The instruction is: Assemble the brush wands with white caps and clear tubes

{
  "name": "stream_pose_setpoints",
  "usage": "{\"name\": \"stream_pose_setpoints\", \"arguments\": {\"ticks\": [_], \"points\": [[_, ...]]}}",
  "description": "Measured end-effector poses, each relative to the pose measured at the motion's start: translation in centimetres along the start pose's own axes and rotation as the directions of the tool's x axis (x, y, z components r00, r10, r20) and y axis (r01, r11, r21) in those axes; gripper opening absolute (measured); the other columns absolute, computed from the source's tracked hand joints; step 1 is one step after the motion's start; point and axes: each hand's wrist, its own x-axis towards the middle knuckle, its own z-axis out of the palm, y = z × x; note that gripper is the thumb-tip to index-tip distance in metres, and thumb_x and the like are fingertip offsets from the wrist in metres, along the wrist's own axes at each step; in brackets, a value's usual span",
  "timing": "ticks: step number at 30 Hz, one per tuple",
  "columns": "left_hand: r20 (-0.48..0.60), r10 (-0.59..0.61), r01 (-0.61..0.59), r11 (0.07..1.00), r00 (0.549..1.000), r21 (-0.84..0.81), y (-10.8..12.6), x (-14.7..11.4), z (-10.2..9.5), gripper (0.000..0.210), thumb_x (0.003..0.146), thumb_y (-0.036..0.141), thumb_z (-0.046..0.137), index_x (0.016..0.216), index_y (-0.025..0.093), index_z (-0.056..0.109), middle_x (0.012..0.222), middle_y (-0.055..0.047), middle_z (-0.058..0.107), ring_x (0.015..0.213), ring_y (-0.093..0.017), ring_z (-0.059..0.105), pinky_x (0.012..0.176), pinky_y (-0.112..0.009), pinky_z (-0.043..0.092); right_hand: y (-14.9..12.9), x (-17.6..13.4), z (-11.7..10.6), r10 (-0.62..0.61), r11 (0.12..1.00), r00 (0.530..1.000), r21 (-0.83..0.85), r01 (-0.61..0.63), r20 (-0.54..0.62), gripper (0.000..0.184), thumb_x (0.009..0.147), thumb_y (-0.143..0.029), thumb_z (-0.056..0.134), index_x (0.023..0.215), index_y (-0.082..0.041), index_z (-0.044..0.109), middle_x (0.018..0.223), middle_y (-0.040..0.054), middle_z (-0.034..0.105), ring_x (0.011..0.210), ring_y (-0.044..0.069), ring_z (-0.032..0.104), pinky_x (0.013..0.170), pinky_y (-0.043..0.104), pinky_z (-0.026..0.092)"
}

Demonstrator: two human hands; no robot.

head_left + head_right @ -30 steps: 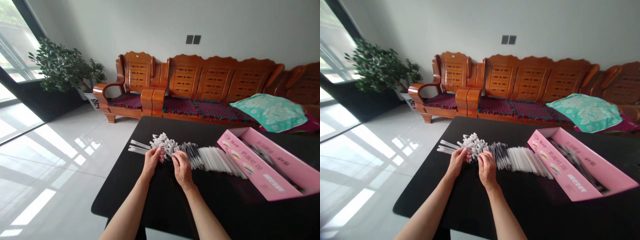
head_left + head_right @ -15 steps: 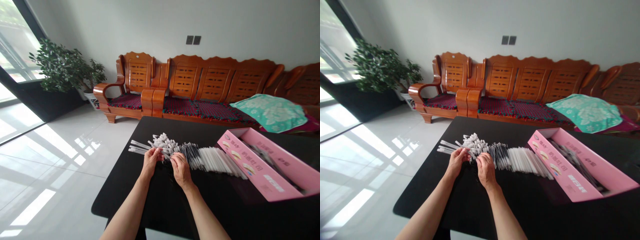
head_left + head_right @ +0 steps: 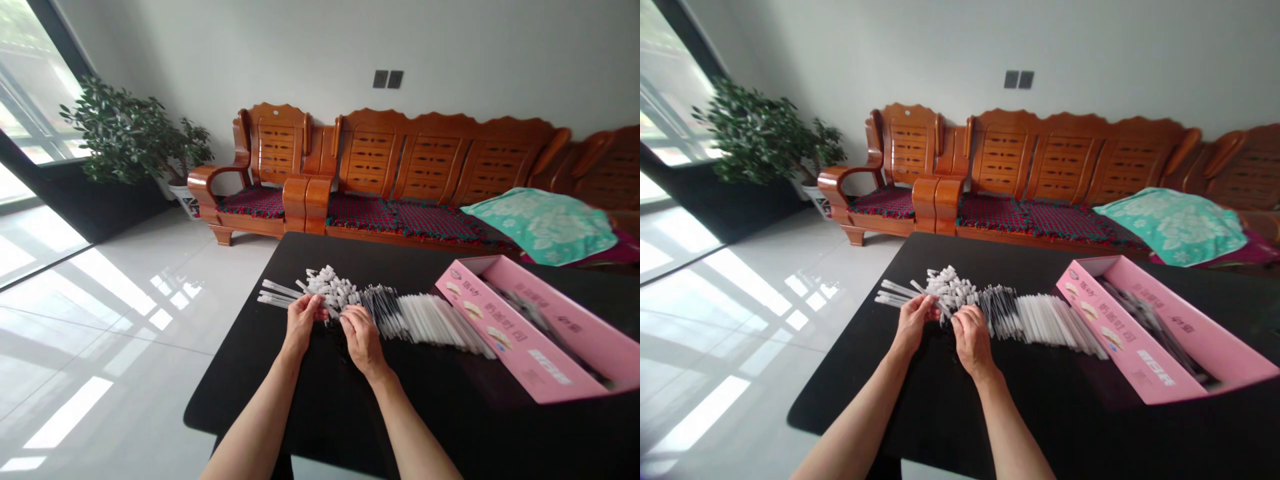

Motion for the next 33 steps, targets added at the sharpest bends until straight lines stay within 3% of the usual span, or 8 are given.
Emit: {"name": "stream_pose_setpoints", "arguments": {"ticks": [9, 18, 25, 33], "points": [[-0.032, 0.017, -0.016, 0.999, 0.999, 0.032, -0.23, 0.20, -0.16, 0.040, 0.070, 0.048, 0.077, 0.078, 0.010, 0.070, 0.057, -0.002, 0.065, 0.050, -0.011, 0.060, 0.050, -0.021, 0.052, 0.00, 0.05, 0.57, 0.003, 0.997, 1.000, -0.077, -0.001, 0.029, 0.023, 0.095, -0.014, 0.046, 0.080, -0.020, 0.063, 0.084, 0.0078, 0.068, 0.087, 0.023, 0.062, 0.096, 0.046, 0.048], [-0.016, -0.003, 0.004, 1.000, 1.000, 0.020, 0.10, -0.04, 0.18, 0.038, 0.070, 0.047, 0.078, 0.078, 0.010, 0.072, 0.058, -0.002, 0.066, 0.050, -0.012, 0.060, 0.052, -0.021, 0.052, -0.18, 0.10, 0.15, 0.103, 0.994, 0.993, 0.046, -0.101, -0.049, 0.011, 0.089, -0.019, 0.059, 0.078, -0.021, 0.061, 0.083, 0.0076, 0.067, 0.088, 0.024, 0.062, 0.088, 0.042, 0.052], [-0.021, -0.007, 0.007, 1.000, 1.000, 0.006, 0.20, -0.06, 0.29, 0.038, 0.069, 0.047, 0.078, 0.077, 0.011, 0.072, 0.057, -0.002, 0.065, 0.050, -0.012, 0.060, 0.052, -0.022, 0.052, -0.01, 0.21, -0.07, 0.066, 0.997, 0.996, 0.040, -0.069, 0.065, 0.025, 0.097, -0.019, 0.044, 0.080, -0.021, 0.063, 0.079, 0.0050, 0.066, 0.081, 0.021, 0.062, 0.098, 0.045, 0.045], [-0.025, -0.004, 0.005, 1.000, 1.000, 0.016, -0.12, 0.14, 0.15, 0.038, 0.069, 0.047, 0.078, 0.079, 0.011, 0.072, 0.057, -0.002, 0.065, 0.051, -0.012, 0.060, 0.052, -0.023, 0.052, -0.01, 0.09, -0.03, 0.107, 0.993, 0.994, 0.051, -0.106, -0.016, 0.011, 0.090, -0.023, 0.059, 0.080, -0.021, 0.061, 0.082, 0.0063, 0.067, 0.086, 0.023, 0.062, 0.096, 0.045, 0.048]]}}
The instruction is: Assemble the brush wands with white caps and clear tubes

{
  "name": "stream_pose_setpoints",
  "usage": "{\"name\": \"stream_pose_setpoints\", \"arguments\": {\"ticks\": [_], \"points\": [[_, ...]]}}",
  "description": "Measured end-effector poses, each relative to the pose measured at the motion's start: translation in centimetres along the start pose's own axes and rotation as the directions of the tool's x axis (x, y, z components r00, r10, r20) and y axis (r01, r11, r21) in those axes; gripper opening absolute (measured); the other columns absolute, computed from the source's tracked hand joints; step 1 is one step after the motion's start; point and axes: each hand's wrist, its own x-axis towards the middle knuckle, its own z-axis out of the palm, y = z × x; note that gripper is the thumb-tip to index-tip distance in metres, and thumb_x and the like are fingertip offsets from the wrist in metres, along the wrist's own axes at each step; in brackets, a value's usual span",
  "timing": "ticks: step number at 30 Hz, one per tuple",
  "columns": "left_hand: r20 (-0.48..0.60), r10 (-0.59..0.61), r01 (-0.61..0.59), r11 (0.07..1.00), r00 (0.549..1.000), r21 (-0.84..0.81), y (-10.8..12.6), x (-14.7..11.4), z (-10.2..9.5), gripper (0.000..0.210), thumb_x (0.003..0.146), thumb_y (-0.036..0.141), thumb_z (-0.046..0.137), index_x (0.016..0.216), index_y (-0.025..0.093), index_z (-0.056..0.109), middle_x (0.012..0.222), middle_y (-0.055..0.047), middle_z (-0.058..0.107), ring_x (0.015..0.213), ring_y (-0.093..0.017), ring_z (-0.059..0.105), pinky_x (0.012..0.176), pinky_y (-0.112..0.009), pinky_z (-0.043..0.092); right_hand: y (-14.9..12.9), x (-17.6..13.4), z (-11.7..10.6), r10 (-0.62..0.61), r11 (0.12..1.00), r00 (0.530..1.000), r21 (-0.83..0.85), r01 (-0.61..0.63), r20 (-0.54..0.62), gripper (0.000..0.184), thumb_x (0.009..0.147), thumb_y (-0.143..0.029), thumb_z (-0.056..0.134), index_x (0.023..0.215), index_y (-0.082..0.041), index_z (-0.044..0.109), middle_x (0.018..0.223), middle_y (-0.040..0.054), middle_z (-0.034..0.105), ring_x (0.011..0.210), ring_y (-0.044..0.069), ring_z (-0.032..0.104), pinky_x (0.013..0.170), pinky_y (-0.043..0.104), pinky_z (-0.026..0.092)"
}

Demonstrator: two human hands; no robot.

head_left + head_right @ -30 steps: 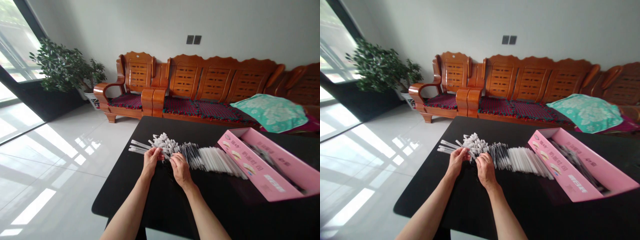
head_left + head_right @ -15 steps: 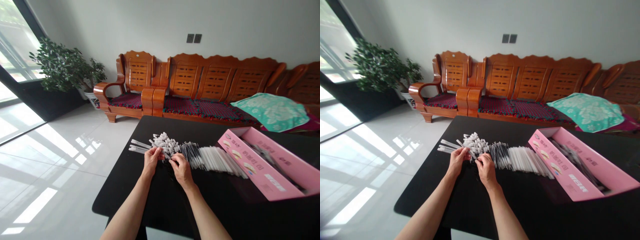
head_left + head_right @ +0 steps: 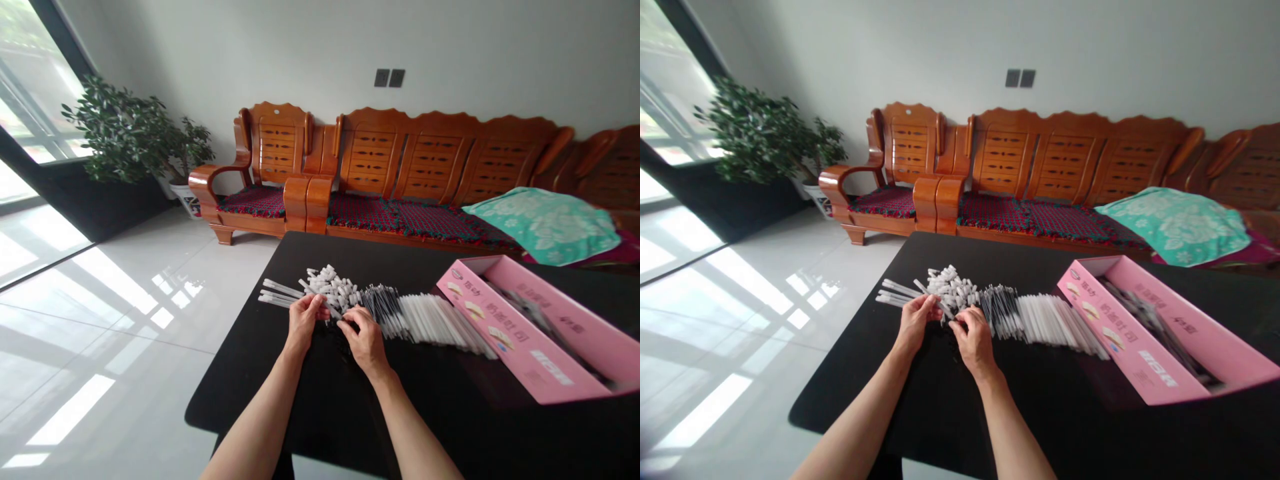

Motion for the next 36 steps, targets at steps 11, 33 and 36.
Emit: {"name": "stream_pose_setpoints", "arguments": {"ticks": [11, 33, 36], "points": [[-0.002, 0.001, -0.001, 1.000, 1.000, 0.000, 0.09, 0.01, -0.03, 0.038, 0.069, 0.048, 0.077, 0.077, 0.011, 0.072, 0.057, -0.002, 0.065, 0.050, -0.012, 0.061, 0.053, -0.023, 0.052, -0.20, 0.10, -0.19, -0.001, 1.000, 1.000, -0.019, 0.000, -0.016, 0.005, 0.089, -0.023, 0.061, 0.085, -0.021, 0.063, 0.085, 0.0081, 0.066, 0.093, 0.026, 0.061, 0.090, 0.045, 0.051], [-0.001, 0.022, -0.022, 1.000, 1.000, 0.010, 0.04, 0.08, -0.14, 0.039, 0.070, 0.049, 0.077, 0.078, 0.011, 0.072, 0.058, -0.002, 0.066, 0.051, -0.013, 0.061, 0.052, -0.022, 0.052, 0.16, -0.15, 0.00, 0.030, 0.999, 0.999, -0.038, -0.031, -0.023, 0.005, 0.088, -0.025, 0.063, 0.089, -0.021, 0.063, 0.092, 0.0097, 0.066, 0.101, 0.028, 0.059, 0.089, 0.045, 0.051], [-0.006, 0.018, -0.018, 1.000, 1.000, 0.013, 0.01, 0.08, -0.17, 0.039, 0.070, 0.049, 0.077, 0.077, 0.011, 0.072, 0.057, -0.003, 0.066, 0.051, -0.013, 0.061, 0.052, -0.022, 0.052, 0.16, -0.14, -0.06, -0.016, 1.000, 0.999, -0.022, 0.017, 0.038, 0.012, 0.093, -0.021, 0.054, 0.086, -0.021, 0.063, 0.086, 0.0085, 0.066, 0.099, 0.027, 0.060, 0.090, 0.045, 0.050]]}}
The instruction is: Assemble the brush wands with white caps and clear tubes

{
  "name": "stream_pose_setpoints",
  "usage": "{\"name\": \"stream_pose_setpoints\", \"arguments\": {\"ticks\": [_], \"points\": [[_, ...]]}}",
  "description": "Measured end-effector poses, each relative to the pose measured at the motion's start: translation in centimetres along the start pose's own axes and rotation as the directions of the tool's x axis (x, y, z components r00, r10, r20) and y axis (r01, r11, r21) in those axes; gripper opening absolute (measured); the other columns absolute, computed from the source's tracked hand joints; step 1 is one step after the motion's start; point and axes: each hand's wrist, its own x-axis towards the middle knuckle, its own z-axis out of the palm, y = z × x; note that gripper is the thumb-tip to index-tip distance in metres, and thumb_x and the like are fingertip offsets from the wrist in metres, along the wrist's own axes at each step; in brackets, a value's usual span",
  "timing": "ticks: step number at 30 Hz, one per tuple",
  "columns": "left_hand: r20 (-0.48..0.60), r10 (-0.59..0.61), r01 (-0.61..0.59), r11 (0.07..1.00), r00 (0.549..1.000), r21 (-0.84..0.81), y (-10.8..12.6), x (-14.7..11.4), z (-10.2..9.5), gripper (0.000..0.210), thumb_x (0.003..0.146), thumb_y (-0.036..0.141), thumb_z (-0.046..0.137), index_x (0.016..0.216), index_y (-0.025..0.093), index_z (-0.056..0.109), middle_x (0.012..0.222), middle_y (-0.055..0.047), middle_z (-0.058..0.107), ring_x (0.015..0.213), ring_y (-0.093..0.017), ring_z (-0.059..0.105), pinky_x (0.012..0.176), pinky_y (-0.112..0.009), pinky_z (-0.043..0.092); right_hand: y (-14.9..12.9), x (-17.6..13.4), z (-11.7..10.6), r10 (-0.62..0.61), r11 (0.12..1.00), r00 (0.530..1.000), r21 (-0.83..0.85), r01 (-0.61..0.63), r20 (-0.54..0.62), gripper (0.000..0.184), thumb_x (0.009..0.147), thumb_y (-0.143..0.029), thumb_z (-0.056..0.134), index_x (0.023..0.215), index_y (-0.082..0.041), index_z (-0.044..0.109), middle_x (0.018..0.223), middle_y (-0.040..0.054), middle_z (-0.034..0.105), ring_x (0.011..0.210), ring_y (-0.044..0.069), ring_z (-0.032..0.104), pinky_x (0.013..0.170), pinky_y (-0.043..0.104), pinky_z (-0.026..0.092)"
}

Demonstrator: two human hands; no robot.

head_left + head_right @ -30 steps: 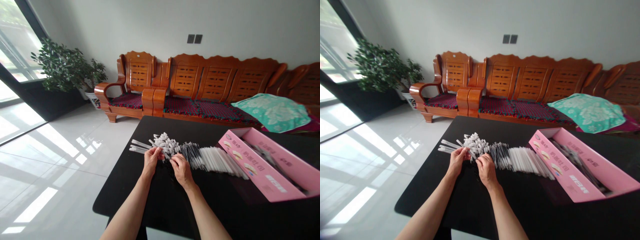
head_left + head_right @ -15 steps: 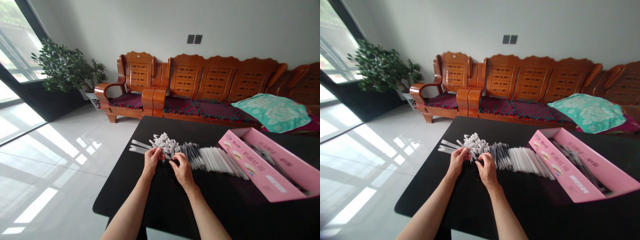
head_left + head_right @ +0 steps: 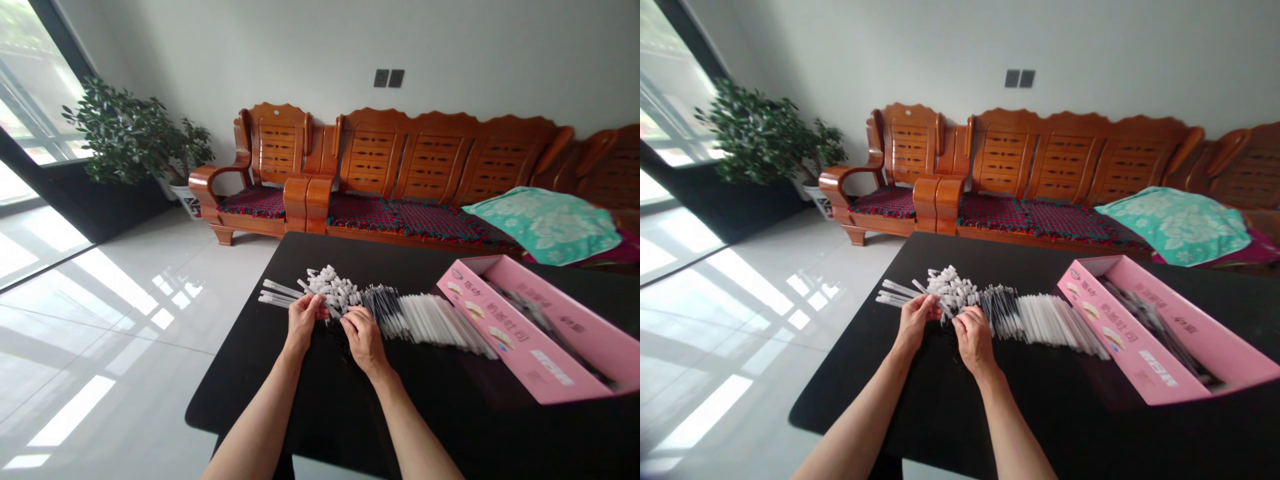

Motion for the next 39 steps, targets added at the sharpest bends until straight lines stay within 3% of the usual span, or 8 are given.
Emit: {"name": "stream_pose_setpoints", "arguments": {"ticks": [5, 10, 13, 15, 18, 28, 35, 39], "points": [[0.001, -0.005, 0.005, 1.000, 1.000, -0.006, 0.1, -0.1, 0.1, 0.039, 0.069, 0.049, 0.078, 0.078, 0.011, 0.072, 0.058, -0.002, 0.066, 0.051, -0.012, 0.061, 0.053, -0.022, 0.052, -0.1, 0.0, 0.0, 0.055, 0.998, 0.997, -0.007, -0.055, -0.060, 0.005, 0.087, -0.025, 0.064, 0.088, -0.020, 0.062, 0.092, 0.0101, 0.065, 0.100, 0.028, 0.060, 0.089, 0.045, 0.051], [-0.003, -0.001, 0.001, 1.000, 1.000, -0.009, 0.2, -0.1, 0.0, 0.039, 0.069, 0.048, 0.078, 0.077, 0.010, 0.072, 0.057, -0.002, 0.065, 0.051, -0.012, 0.061, 0.052, -0.022, 0.052, -0.2, 0.1, -0.1, -0.008, 1.000, 1.000, -0.001, 0.008, 0.009, 0.012, 0.093, -0.019, 0.053, 0.086, -0.021, 0.064, 0.086, 0.0080, 0.067, 0.100, 0.026, 0.060, 0.091, 0.044, 0.050], [-0.003, 0.002, -0.002, 1.000, 1.000, -0.008, 0.1, -0.1, 0.0, 0.039, 0.069, 0.048, 0.078, 0.077, 0.010, 0.072, 0.057, -0.002, 0.065, 0.051, -0.012, 0.061, 0.052, -0.022, 0.052, -0.1, 0.1, -0.1, 0.029, 1.000, 0.999, -0.004, -0.029, -0.035, 0.003, 0.088, -0.019, 0.062, 0.085, -0.020, 0.062, 0.089, 0.0094, 0.067, 0.101, 0.027, 0.060, 0.090, 0.044, 0.051], [0.000, 0.006, -0.006, 1.000, 1.000, -0.007, 0.0, -0.1, 0.0, 0.039, 0.070, 0.048, 0.077, 0.078, 0.010, 0.072, 0.058, -0.002, 0.065, 0.052, -0.012, 0.061, 0.052, -0.022, 0.052, -0.1, 0.0, 0.0, 0.066, 0.998, 0.996, -0.014, -0.067, -0.056, 0.009, 0.084, -0.023, 0.068, 0.089, -0.019, 0.063, 0.094, 0.0111, 0.066, 0.104, 0.029, 0.059, 0.090, 0.045, 0.051], [-0.001, -0.005, 0.005, 1.000, 1.000, -0.005, -0.1, 0.0, 0.0, 0.040, 0.069, 0.049, 0.078, 0.078, 0.010, 0.072, 0.058, -0.002, 0.065, 0.052, -0.013, 0.061, 0.053, -0.023, 0.052, 0.0, 0.0, -0.1, 0.044, 0.999, 0.999, -0.008, -0.044, -0.003, 0.003, 0.088, -0.022, 0.063, 0.089, -0.019, 0.064, 0.089, 0.0098, 0.067, 0.105, 0.029, 0.059, 0.092, 0.046, 0.050], [-0.155, 0.051, -0.064, 0.995, 0.987, -0.075, 0.0, 1.1, -1.4, 0.041, 0.065, 0.048, 0.081, 0.078, 0.010, 0.071, 0.058, -0.001, 0.064, 0.052, -0.012, 0.060, 0.054, -0.023, 0.052, 0.6, -0.1, -1.0, 0.005, 0.999, 0.999, -0.036, -0.004, 0.044, 0.008, 0.086, -0.020, 0.064, 0.078, -0.021, 0.065, 0.083, 0.0076, 0.068, 0.102, 0.029, 0.058, 0.095, 0.048, 0.046], [-0.057, 0.045, -0.046, 0.998, 0.997, -0.031, 0.0, 0.4, -0.6, 0.041, 0.069, 0.048, 0.078, 0.080, 0.010, 0.071, 0.061, -0.002, 0.065, 0.054, -0.013, 0.062, 0.054, -0.024, 0.052, 0.2, 0.1, -0.6, -0.024, 0.999, 1.000, -0.042, 0.023, -0.018, 0.010, 0.090, -0.023, 0.060, 0.094, -0.019, 0.068, 0.091, 0.0094, 0.070, 0.105, 0.028, 0.058, 0.094, 0.047, 0.048], [0.003, 0.036, -0.036, 0.999, 0.999, 0.004, 0.1, 0.2, -0.3, 0.040, 0.071, 0.048, 0.076, 0.080, 0.009, 0.071, 0.060, -0.003, 0.065, 0.053, -0.014, 0.062, 0.053, -0.024, 0.053, -0.2, 0.2, -0.3, -0.049, 0.999, 0.999, -0.021, 0.049, -0.008, 0.013, 0.092, -0.017, 0.056, 0.088, -0.019, 0.068, 0.087, 0.0082, 0.070, 0.104, 0.027, 0.058, 0.094, 0.045, 0.048]]}}
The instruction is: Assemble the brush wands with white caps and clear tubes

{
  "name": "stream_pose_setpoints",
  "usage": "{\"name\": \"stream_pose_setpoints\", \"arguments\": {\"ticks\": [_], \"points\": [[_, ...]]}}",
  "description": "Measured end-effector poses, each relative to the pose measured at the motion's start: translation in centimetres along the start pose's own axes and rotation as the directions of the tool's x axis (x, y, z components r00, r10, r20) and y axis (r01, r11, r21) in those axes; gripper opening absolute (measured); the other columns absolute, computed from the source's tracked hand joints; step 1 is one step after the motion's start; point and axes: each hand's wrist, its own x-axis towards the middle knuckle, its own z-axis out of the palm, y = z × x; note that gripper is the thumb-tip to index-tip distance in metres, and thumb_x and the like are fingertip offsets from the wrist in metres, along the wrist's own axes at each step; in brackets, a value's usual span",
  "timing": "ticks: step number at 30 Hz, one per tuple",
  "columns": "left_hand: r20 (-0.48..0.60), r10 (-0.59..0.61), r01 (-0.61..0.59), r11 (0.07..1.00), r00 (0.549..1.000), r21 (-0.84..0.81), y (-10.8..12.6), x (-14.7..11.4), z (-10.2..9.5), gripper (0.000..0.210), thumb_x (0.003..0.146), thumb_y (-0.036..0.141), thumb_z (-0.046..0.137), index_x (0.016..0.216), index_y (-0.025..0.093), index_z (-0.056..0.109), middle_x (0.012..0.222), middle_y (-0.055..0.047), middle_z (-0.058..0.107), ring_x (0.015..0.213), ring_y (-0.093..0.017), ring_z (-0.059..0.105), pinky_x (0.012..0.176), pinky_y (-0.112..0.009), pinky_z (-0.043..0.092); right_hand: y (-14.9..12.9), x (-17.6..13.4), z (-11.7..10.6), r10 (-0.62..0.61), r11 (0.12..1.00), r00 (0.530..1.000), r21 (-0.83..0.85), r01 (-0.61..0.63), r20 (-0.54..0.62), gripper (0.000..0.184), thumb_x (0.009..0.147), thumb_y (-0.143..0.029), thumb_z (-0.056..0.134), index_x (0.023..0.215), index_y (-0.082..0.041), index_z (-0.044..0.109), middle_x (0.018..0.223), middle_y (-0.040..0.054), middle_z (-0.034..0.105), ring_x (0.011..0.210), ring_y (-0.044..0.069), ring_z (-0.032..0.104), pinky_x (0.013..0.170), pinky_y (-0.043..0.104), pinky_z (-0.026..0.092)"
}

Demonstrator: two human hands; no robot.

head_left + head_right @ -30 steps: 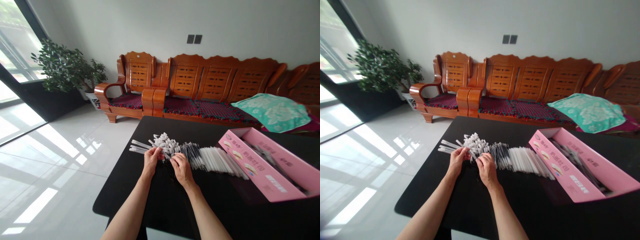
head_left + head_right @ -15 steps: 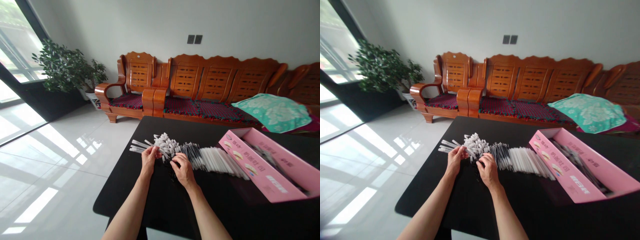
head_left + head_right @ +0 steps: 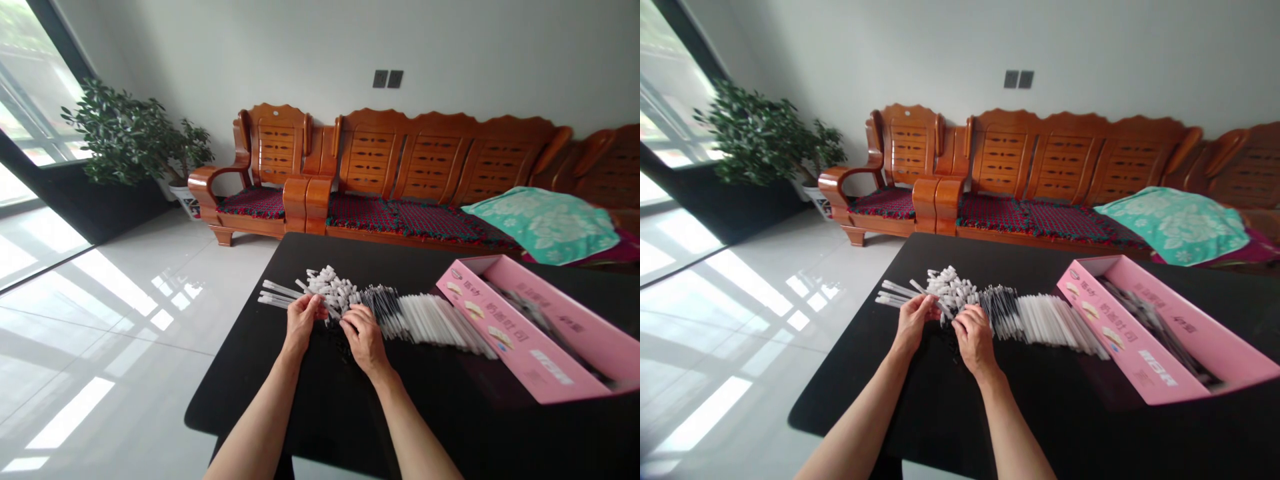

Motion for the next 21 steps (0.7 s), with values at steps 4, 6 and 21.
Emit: {"name": "stream_pose_setpoints", "arguments": {"ticks": [4, 6, 21], "points": [[-0.240, 0.109, -0.130, 0.989, 0.965, -0.074, 0.3, 0.9, -1.4, 0.038, 0.071, 0.045, 0.076, 0.085, 0.010, 0.070, 0.064, -0.002, 0.065, 0.056, -0.012, 0.063, 0.057, -0.024, 0.054, 0.8, 0.0, -1.1, 0.000, 1.000, 0.999, -0.028, -0.001, -0.046, 0.014, 0.090, -0.016, 0.056, 0.084, -0.020, 0.067, 0.086, 0.0075, 0.070, 0.102, 0.026, 0.059, 0.094, 0.044, 0.049], [-0.407, 0.149, -0.213, 0.970, 0.901, -0.114, 0.5, 1.4, -2.5, 0.037, 0.072, 0.044, 0.076, 0.086, 0.010, 0.070, 0.065, -0.001, 0.064, 0.058, -0.012, 0.063, 0.059, -0.023, 0.054, 2.0, -0.2, -2.2, 0.011, 0.996, 0.995, -0.091, -0.021, -0.104, 0.013, 0.090, -0.018, 0.056, 0.083, -0.019, 0.068, 0.087, 0.0084, 0.070, 0.101, 0.026, 0.059, 0.093, 0.043, 0.049], [0.101, 0.030, -0.025, 0.999, 0.994, -0.045, 0.5, 0.1, -1.0, 0.038, 0.077, 0.044, 0.073, 0.098, 0.013, 0.073, 0.075, -0.005, 0.068, 0.067, -0.014, 0.064, 0.067, -0.026, 0.054, 4.4, -1.2, -5.0, 0.065, 0.870, 0.884, -0.408, -0.277, -0.462, 0.016, 0.086, -0.030, 0.062, 0.086, -0.014, 0.068, 0.086, 0.0138, 0.069, 0.099, 0.032, 0.058, 0.094, 0.052, 0.044]]}}
